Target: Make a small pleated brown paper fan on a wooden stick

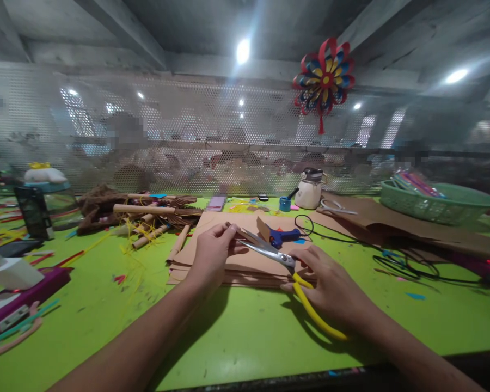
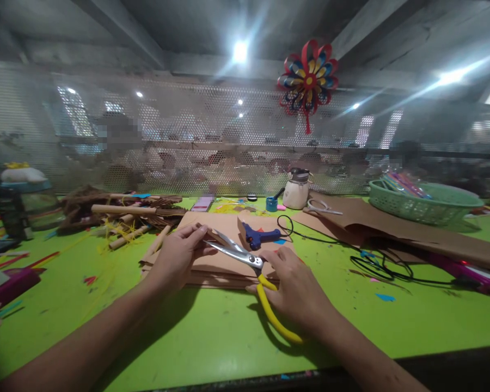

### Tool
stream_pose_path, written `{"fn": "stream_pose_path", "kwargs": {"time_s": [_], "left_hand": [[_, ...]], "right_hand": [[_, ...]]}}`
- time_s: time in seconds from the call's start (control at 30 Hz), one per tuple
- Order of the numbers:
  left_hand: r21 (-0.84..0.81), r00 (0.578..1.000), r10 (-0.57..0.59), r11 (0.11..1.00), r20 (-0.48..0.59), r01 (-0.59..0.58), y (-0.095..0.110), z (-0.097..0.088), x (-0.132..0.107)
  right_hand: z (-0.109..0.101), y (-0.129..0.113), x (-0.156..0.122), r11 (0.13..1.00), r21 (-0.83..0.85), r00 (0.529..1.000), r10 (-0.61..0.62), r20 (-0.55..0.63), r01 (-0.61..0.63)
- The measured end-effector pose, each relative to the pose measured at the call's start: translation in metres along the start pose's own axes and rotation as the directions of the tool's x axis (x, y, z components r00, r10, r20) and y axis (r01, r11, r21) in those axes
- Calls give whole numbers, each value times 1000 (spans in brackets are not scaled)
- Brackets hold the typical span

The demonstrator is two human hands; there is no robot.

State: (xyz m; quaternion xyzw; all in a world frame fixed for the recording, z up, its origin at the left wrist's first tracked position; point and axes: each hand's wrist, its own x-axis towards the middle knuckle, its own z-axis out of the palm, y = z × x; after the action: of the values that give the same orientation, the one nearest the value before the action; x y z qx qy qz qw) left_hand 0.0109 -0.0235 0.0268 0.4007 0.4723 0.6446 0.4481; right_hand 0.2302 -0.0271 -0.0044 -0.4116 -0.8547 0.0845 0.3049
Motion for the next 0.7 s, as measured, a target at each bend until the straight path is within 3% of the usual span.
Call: {"fn": "stream_pose_path", "kwargs": {"time_s": [0.7], "left_hand": [[-5,1000,13,1000,15,-13,3,2,-2]], "right_hand": [[0,-3,-2,1000,15,1000,13,0,-13]]}}
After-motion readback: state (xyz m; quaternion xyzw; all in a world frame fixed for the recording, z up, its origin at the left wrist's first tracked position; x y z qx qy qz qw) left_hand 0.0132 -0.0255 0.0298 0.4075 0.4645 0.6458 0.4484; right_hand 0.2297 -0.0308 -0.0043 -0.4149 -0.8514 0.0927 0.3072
